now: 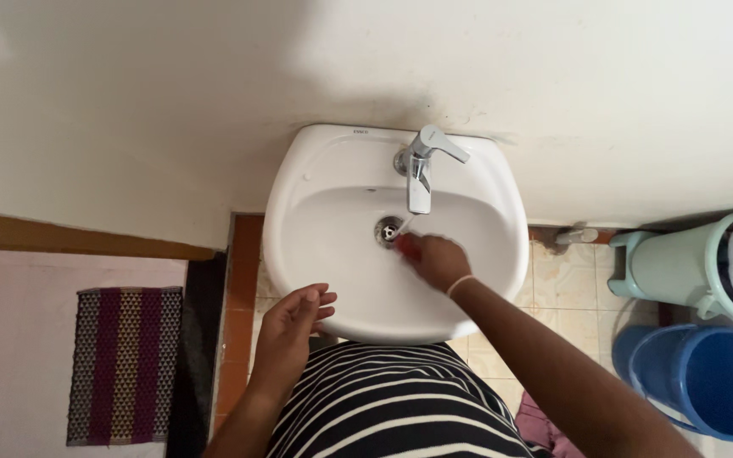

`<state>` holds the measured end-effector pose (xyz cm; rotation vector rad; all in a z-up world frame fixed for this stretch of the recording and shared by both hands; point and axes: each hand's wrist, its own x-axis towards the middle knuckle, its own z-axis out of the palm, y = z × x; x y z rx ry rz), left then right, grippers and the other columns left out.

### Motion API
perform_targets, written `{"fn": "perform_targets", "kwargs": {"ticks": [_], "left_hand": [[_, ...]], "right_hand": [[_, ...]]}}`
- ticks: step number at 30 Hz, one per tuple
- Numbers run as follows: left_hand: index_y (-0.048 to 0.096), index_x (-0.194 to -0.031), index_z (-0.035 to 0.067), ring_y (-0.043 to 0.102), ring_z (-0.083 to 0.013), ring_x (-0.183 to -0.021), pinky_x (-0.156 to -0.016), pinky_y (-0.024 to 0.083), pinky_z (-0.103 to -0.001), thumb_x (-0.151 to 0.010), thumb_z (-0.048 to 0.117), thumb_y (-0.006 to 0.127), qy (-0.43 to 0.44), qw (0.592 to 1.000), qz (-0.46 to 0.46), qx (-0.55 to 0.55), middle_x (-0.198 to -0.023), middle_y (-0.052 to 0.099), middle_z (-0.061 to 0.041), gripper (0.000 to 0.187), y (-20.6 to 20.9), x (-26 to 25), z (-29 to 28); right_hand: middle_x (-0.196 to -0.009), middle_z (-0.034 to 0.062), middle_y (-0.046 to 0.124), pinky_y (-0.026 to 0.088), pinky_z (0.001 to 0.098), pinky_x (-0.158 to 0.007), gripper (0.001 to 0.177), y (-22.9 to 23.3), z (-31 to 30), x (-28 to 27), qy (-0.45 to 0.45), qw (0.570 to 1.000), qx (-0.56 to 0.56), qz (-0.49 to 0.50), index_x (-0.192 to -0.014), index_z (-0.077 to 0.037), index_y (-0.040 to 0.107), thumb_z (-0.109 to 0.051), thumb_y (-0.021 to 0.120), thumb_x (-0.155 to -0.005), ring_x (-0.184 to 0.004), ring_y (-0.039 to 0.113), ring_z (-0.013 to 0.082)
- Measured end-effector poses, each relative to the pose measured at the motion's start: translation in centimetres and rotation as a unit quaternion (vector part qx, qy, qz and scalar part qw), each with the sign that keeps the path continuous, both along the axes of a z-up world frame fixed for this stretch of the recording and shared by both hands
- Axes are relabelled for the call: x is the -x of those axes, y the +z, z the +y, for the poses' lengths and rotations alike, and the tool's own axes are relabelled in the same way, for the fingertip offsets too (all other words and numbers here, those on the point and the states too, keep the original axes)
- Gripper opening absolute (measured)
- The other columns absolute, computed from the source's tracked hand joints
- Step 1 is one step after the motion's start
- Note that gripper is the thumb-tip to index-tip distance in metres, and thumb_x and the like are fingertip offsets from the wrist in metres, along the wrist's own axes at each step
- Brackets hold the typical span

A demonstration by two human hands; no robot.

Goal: The person scrubs the inside of a white bathroom sink using a red brush. They clean the basin, the drain area, and the faucet fixture thoroughly.

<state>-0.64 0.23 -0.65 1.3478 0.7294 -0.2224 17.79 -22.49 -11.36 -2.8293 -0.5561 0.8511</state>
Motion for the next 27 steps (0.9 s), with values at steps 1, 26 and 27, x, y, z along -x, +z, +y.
{"fn": "perform_targets", "kwargs": {"ticks": [1, 26, 27], "left_hand": [[0.067, -0.129, 0.001, 0.073, -0.0247, -0.111, -0.091, 0.058, -0.037, -0.100, 0.045, 0.050, 0.002, 1.000, -0.005, 0.004, -0.118, 0.077, -0.016, 0.055, -0.2, 0.0, -0.1], [0.068, -0.128, 0.002, 0.074, -0.0246, -0.110, -0.096, 0.058, -0.038, -0.100, 0.043, 0.050, -0.014, 1.000, -0.011, 0.010, -0.118, 0.077, -0.015, 0.053, 0.6, 0.2, -0.9], [0.068, -0.128, 0.003, 0.074, -0.0240, -0.110, -0.096, 0.058, -0.038, -0.100, 0.043, 0.049, -0.014, 1.000, 0.002, 0.003, -0.118, 0.077, -0.014, 0.052, 0.6, 0.3, -0.6]], "right_hand": [[-0.102, 0.0126, 0.076, 0.055, 0.0474, -0.086, 0.029, 0.1, -0.3, 0.0, -0.007, 1.000, -0.022, -0.010, -0.116, -0.018, 0.071, -0.038, 0.068, -0.095, -0.093, 0.071, 0.0337], [-0.102, 0.0107, 0.077, 0.055, 0.0449, -0.086, 0.038, 1.5, 0.1, -1.3, 0.024, 0.997, -0.066, 0.006, -0.125, -0.025, 0.071, -0.038, 0.072, -0.089, -0.092, 0.072, 0.0327], [-0.102, 0.0102, 0.076, 0.055, 0.0443, -0.086, 0.040, 1.5, 0.3, -1.2, 0.042, 0.994, -0.099, 0.016, -0.124, -0.026, 0.072, -0.038, 0.074, -0.086, -0.092, 0.072, 0.0326]]}}
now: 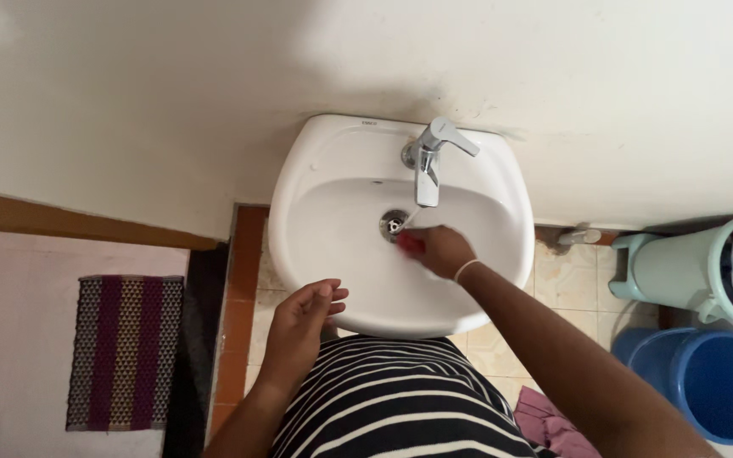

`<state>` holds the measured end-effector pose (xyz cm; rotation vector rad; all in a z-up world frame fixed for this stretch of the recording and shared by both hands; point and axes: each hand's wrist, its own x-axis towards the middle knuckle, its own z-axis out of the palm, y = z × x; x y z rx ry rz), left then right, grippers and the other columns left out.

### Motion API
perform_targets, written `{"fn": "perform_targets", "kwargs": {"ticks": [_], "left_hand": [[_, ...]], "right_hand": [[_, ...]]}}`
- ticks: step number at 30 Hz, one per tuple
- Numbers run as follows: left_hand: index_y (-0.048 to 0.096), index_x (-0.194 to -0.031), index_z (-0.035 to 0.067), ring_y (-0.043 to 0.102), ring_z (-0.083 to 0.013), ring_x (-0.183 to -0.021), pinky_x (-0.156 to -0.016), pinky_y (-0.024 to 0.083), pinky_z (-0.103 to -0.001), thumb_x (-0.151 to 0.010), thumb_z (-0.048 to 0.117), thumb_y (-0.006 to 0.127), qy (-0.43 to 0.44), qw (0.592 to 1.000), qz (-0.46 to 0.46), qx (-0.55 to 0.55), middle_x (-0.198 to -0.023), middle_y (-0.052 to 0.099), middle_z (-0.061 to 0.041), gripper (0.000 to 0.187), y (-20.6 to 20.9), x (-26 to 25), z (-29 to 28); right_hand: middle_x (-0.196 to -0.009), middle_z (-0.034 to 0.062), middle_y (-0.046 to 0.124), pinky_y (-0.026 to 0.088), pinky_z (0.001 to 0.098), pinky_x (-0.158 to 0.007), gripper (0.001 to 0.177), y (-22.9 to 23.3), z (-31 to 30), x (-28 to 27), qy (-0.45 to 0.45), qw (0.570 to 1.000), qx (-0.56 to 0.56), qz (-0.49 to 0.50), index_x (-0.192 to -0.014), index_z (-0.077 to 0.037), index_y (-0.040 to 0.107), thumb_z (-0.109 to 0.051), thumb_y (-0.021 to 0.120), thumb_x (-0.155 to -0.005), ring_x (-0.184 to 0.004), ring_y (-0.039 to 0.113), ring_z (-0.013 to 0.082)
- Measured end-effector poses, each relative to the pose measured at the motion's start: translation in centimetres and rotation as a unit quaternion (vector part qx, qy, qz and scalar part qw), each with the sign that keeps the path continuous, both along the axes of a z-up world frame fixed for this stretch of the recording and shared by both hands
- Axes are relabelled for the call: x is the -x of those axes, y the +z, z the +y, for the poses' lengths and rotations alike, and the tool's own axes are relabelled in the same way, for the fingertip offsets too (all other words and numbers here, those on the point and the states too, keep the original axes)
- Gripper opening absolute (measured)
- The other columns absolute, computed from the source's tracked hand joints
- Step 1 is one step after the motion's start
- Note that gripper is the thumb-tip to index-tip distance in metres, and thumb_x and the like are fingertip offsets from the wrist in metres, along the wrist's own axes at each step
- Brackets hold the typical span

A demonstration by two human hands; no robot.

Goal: The person scrubs the inside of a white bathroom sink using a red brush. They clean the basin, the drain area, and the faucet fixture thoroughly.

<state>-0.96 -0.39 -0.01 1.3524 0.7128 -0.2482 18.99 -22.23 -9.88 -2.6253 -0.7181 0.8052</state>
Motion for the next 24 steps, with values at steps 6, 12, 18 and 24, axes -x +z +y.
{"fn": "perform_targets", "kwargs": {"ticks": [6, 12, 18, 24], "left_hand": [[0.067, -0.128, 0.001, 0.073, -0.0250, -0.110, -0.095, 0.058, -0.038, -0.100, 0.040, 0.052, 0.017, 1.000, -0.008, 0.015, -0.117, 0.077, -0.016, 0.050, -0.4, 0.2, 0.0], [0.067, -0.129, 0.003, 0.073, -0.0237, -0.111, -0.095, 0.057, -0.037, -0.101, 0.040, 0.049, 0.005, 1.000, 0.013, 0.005, -0.118, 0.077, -0.014, 0.050, 0.1, 0.1, 0.0], [0.067, -0.129, 0.004, 0.073, -0.0240, -0.112, -0.094, 0.058, -0.037, -0.101, 0.041, 0.048, 0.001, 1.000, 0.021, -0.003, -0.118, 0.077, -0.014, 0.051, 0.3, -0.2, 0.2], [0.067, -0.128, 0.003, 0.073, -0.0241, -0.112, -0.095, 0.058, -0.037, -0.100, 0.042, 0.049, 0.001, 1.000, 0.018, 0.005, -0.118, 0.077, -0.015, 0.052, 0.2, -0.4, 0.4]], "right_hand": [[-0.103, 0.0108, 0.077, 0.056, 0.0455, -0.088, 0.031, -0.3, 0.4, -0.1, -0.064, 0.993, 0.094, -0.020, -0.121, -0.022, 0.074, -0.044, 0.065, -0.101, -0.095, 0.073, 0.0331], [-0.096, 0.0131, 0.076, 0.055, 0.0478, -0.081, 0.031, -1.8, -0.4, -0.6, -0.093, 0.991, 0.052, -0.087, -0.115, -0.015, 0.071, -0.039, 0.070, -0.096, -0.091, 0.071, 0.0348], [-0.099, 0.0119, 0.075, 0.056, 0.0465, -0.082, 0.029, -4.9, -0.7, -0.8, -0.101, 0.991, 0.012, -0.091, -0.107, -0.014, 0.075, -0.039, 0.074, -0.092, -0.090, 0.072, 0.0344], [-0.092, 0.0172, 0.073, 0.054, 0.0490, -0.077, 0.041, -5.4, 0.7, -0.2, -0.014, 0.997, -0.046, -0.052, -0.122, -0.017, 0.070, -0.037, 0.075, -0.085, -0.084, 0.069, 0.0391]]}}
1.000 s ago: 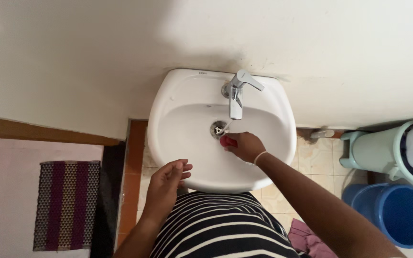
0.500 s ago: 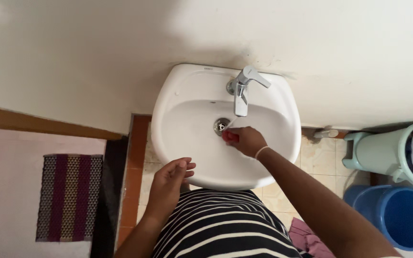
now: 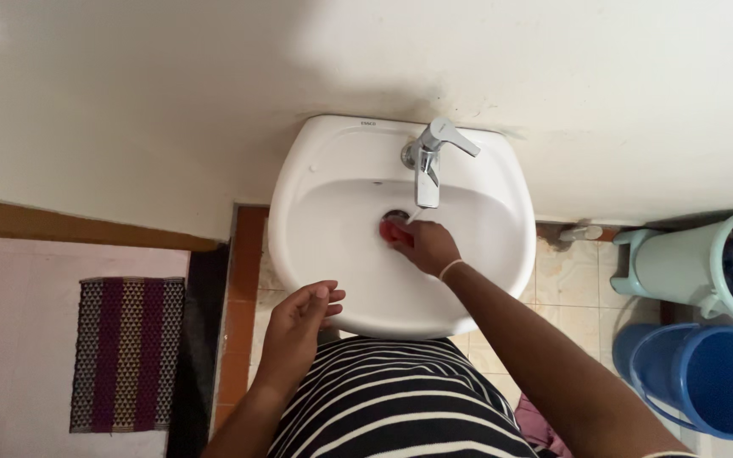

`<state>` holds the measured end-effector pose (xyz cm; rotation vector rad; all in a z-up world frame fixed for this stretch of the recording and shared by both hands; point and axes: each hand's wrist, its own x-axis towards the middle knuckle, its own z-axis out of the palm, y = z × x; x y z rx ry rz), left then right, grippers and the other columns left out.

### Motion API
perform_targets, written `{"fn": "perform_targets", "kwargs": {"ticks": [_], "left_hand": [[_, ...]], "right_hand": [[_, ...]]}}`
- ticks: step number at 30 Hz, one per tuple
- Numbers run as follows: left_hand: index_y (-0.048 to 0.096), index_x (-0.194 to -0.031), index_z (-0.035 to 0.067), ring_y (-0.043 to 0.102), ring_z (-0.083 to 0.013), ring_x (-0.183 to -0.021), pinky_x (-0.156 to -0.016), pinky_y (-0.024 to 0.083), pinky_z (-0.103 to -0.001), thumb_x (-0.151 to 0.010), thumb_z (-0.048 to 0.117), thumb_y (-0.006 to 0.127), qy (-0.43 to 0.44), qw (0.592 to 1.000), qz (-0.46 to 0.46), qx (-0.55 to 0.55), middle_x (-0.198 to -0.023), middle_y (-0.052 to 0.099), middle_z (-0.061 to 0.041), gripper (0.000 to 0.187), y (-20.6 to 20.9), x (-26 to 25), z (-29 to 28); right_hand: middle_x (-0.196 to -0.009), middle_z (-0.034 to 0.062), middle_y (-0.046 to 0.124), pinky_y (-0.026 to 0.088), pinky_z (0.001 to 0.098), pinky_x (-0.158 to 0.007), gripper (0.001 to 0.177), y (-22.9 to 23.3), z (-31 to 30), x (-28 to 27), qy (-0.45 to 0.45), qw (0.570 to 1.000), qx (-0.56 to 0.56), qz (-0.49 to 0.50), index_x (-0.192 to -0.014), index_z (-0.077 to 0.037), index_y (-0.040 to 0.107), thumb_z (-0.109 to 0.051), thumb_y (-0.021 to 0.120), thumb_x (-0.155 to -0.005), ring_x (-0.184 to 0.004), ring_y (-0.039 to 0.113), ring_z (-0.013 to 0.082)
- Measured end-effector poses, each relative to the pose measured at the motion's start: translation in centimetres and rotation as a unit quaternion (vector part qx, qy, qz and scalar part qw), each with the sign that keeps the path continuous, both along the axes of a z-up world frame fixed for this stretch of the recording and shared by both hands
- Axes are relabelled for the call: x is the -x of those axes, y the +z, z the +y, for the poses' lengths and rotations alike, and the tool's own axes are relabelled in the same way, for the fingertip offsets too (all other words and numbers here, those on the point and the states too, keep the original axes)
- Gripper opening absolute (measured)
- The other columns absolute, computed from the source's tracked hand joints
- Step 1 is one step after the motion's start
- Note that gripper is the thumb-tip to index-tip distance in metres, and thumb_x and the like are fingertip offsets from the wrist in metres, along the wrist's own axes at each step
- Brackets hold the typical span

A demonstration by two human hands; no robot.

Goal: The person scrubs the inside of a white bathroom sink using a red brush. They clean the basin, the drain area, and the faucet fixture thoroughly.

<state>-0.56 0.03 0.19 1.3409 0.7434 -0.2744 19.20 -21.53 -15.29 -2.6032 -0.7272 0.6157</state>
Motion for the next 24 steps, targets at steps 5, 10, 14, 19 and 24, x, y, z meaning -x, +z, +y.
{"fn": "perform_targets", "kwargs": {"ticks": [5, 10, 14, 19, 24], "left_hand": [[0.067, -0.129, 0.002, 0.073, -0.0240, -0.111, -0.094, 0.057, -0.037, -0.100, 0.044, 0.050, -0.004, 1.000, -0.016, -0.001, -0.118, 0.077, -0.015, 0.054, -0.3, -0.1, 0.2], [0.067, -0.129, 0.002, 0.073, -0.0237, -0.110, -0.091, 0.057, -0.036, -0.100, 0.045, 0.049, -0.005, 1.000, -0.011, -0.010, -0.118, 0.077, -0.015, 0.054, -0.3, -0.5, 0.2], [0.067, -0.128, 0.002, 0.073, -0.0249, -0.110, -0.092, 0.057, -0.037, -0.099, 0.045, 0.050, -0.007, 1.000, -0.022, -0.005, -0.117, 0.077, -0.015, 0.055, -0.4, -0.2, 0.3], [0.069, -0.127, 0.004, 0.073, -0.0239, -0.110, -0.093, 0.056, -0.038, -0.099, 0.044, 0.051, -0.005, 1.000, -0.012, -0.009, -0.117, 0.078, -0.014, 0.052, -0.6, -0.1, -0.1], [0.068, -0.128, 0.006, 0.073, -0.0220, -0.110, -0.093, 0.056, -0.036, -0.099, 0.044, 0.050, -0.015, 1.000, 0.000, -0.009, -0.117, 0.078, -0.012, 0.051, -0.7, -0.5, -0.6]], "right_hand": [[-0.092, 0.0176, 0.075, 0.056, 0.0483, -0.078, 0.041, -0.7, 0.8, 0.0, -0.053, 0.998, -0.017, -0.029, -0.115, -0.013, 0.072, -0.041, 0.075, -0.086, -0.084, 0.071, 0.0380], [-0.088, 0.0178, 0.074, 0.056, 0.0489, -0.076, 0.040, -0.5, 0.8, -0.4, -0.110, 0.993, 0.009, -0.033, -0.107, -0.008, 0.073, -0.044, 0.072, -0.090, -0.081, 0.071, 0.0377], [-0.084, 0.0174, 0.073, 0.055, 0.0486, -0.075, 0.038, -0.4, 1.2, 0.1, -0.087, 0.996, 0.027, -0.020, -0.099, -0.007, 0.074, -0.044, 0.071, -0.091, -0.079, 0.070, 0.0372], [-0.081, 0.0170, 0.073, 0.055, 0.0491, -0.073, 0.035, -0.8, 1.1, -0.3, -0.034, 0.999, 0.040, -0.015, -0.093, -0.007, 0.076, -0.041, 0.074, -0.085, -0.077, 0.070, 0.0368], [-0.087, 0.0153, 0.075, 0.056, 0.0473, -0.078, 0.032, -0.4, 1.0, -0.1, -0.127, 0.991, 0.012, -0.027, -0.090, -0.008, 0.077, -0.040, 0.073, -0.089, -0.082, 0.071, 0.0349]]}}
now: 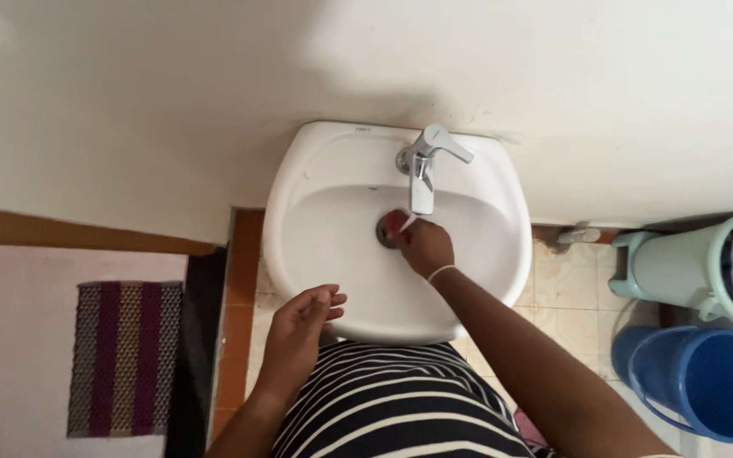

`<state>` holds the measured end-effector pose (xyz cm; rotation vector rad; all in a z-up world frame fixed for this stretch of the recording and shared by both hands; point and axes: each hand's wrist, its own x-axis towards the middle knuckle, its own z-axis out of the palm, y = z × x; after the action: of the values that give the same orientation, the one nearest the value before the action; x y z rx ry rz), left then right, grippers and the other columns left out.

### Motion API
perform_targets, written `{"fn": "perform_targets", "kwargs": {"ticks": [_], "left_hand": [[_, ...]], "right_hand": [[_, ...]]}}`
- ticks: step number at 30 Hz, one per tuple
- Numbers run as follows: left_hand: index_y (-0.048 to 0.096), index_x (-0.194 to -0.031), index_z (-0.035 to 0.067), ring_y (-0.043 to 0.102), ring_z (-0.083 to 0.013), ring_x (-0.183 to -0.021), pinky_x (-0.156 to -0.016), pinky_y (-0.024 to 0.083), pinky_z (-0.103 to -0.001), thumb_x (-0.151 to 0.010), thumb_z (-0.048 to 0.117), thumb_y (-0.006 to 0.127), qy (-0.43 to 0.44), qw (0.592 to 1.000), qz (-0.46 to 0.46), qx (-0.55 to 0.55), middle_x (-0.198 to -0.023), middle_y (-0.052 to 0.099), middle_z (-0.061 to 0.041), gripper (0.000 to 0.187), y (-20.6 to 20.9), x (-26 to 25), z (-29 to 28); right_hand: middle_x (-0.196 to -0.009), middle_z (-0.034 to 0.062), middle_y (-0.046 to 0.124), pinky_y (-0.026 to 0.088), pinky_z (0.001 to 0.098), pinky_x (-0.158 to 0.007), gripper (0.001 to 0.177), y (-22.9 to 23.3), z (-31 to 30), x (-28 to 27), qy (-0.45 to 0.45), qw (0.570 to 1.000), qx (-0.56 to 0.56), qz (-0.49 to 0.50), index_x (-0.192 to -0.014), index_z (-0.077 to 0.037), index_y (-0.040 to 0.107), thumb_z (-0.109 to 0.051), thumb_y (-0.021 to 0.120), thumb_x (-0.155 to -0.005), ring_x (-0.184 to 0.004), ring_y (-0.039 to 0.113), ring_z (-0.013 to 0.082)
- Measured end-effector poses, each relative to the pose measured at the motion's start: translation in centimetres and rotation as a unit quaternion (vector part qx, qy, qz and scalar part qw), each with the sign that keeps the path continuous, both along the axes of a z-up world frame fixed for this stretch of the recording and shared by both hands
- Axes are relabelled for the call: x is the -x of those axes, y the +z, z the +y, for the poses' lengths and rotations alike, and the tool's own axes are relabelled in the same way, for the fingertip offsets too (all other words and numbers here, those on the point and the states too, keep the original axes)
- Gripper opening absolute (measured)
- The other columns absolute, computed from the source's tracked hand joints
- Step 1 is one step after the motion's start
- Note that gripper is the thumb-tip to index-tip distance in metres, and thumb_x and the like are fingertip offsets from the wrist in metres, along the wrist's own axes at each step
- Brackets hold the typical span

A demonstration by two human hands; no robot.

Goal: The person scrubs the inside of a white bathroom sink using a red brush. They clean the basin, the drain area, and the faucet fixture thoroughly.

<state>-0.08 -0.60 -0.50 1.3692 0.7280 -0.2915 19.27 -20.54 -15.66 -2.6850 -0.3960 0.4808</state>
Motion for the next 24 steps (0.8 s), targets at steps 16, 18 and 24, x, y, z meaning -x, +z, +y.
{"fn": "perform_targets", "kwargs": {"ticks": [16, 18, 24], "left_hand": [[0.068, -0.129, 0.003, 0.073, -0.0237, -0.109, -0.094, 0.056, -0.037, -0.100, 0.042, 0.050, 0.013, 1.000, -0.002, -0.003, -0.117, 0.078, -0.014, 0.051, 0.5, 0.3, -0.4], [0.068, -0.128, 0.004, 0.073, -0.0235, -0.109, -0.094, 0.056, -0.037, -0.100, 0.042, 0.050, 0.007, 1.000, 0.003, -0.004, -0.117, 0.078, -0.014, 0.051, 0.5, 0.0, -0.6], [0.068, -0.128, 0.004, 0.073, -0.0226, -0.110, -0.094, 0.056, -0.036, -0.100, 0.042, 0.049, 0.011, 1.000, 0.003, -0.003, -0.117, 0.078, -0.013, 0.051, 0.3, 0.3, -0.4]], "right_hand": [[-0.091, 0.0136, 0.075, 0.054, 0.0499, -0.079, 0.029, 0.6, -0.5, 0.2, 0.137, 0.990, 0.015, -0.002, -0.101, -0.015, 0.076, -0.041, 0.066, -0.095, -0.083, 0.070, 0.0361], [-0.092, 0.0140, 0.075, 0.055, 0.0486, -0.081, 0.037, 1.2, -0.9, -0.2, 0.103, 0.994, 0.039, 0.025, -0.097, -0.014, 0.076, -0.049, 0.064, -0.100, -0.085, 0.070, 0.0357], [-0.099, 0.0117, 0.076, 0.055, 0.0486, -0.078, 0.032, 4.2, -1.6, 1.8, 0.192, 0.980, -0.049, 0.034, -0.114, -0.023, 0.076, -0.041, 0.062, -0.093, -0.084, 0.071, 0.0347]]}}
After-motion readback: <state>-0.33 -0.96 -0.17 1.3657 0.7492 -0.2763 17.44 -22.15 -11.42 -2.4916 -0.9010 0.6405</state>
